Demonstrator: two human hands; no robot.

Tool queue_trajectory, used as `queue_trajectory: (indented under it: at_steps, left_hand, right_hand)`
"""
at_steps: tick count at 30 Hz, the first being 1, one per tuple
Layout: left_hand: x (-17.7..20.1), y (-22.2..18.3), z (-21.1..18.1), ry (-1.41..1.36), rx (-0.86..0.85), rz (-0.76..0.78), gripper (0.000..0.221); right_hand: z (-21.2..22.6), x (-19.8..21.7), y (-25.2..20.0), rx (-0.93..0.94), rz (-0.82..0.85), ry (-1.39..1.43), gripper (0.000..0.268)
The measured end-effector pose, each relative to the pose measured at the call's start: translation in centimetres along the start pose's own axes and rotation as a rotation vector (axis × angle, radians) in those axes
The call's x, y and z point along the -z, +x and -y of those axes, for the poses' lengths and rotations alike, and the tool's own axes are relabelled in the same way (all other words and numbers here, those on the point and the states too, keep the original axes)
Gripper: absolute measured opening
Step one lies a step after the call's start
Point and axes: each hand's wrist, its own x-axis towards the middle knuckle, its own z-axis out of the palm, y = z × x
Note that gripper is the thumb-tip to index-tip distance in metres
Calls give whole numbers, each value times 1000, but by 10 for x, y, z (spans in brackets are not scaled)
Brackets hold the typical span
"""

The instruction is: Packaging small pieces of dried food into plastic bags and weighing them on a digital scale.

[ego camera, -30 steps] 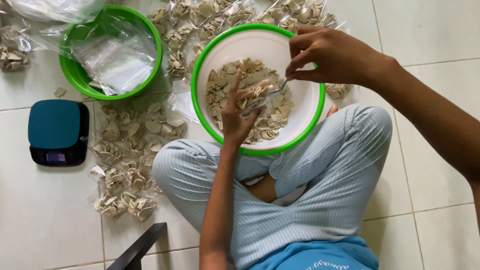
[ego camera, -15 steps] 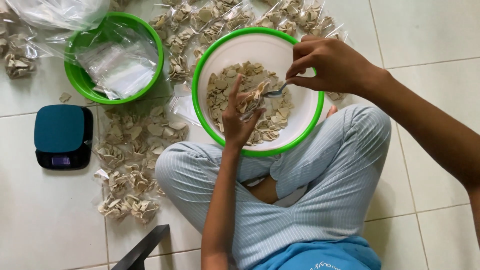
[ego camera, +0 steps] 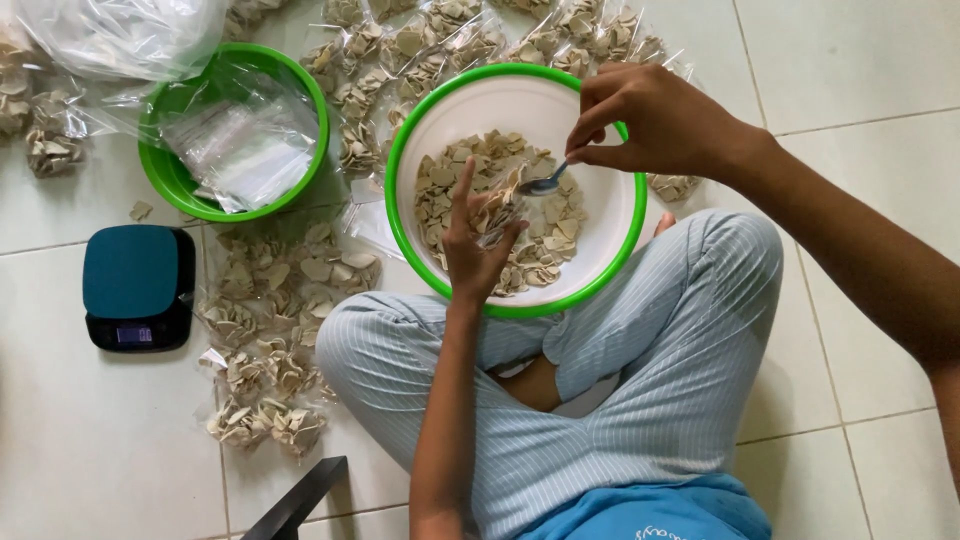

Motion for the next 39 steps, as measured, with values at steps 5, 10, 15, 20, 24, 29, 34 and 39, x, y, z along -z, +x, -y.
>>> queue_trajectory:
  at_steps: [5,10,15,20,24,29,34,39]
  left_hand:
    - [1,0,5,5,15,-10,86]
    - [2,0,0,16,7,-17,89]
    - [2,1,-5,24,-15,-15,89]
    - [2,-1,0,48,-4,-20,89]
    - [2,0,-4,16,7,-12,88]
    - [2,0,-2,10,12,-20,88]
    - [0,0,-2,-7,34,-33,90]
    - [15,0,4,-9,4,-338,85]
  right_hand:
    - [1,-6,-7,-42,-106,-77,11]
    - [11,-4,-5,-65,-180,21,15]
    - [21,-11,-2,-231,-146,95,16]
    - [13,-14,-5,-235,-172,-56,9]
    - [10,-16,-10,-242,-217,-358,11]
    - [10,-6,-9,-202,-275,-269,11]
    - [5,-12,-18,-208,-315,-109,15]
    - [-12,-84,-53,-651,-397,203,23]
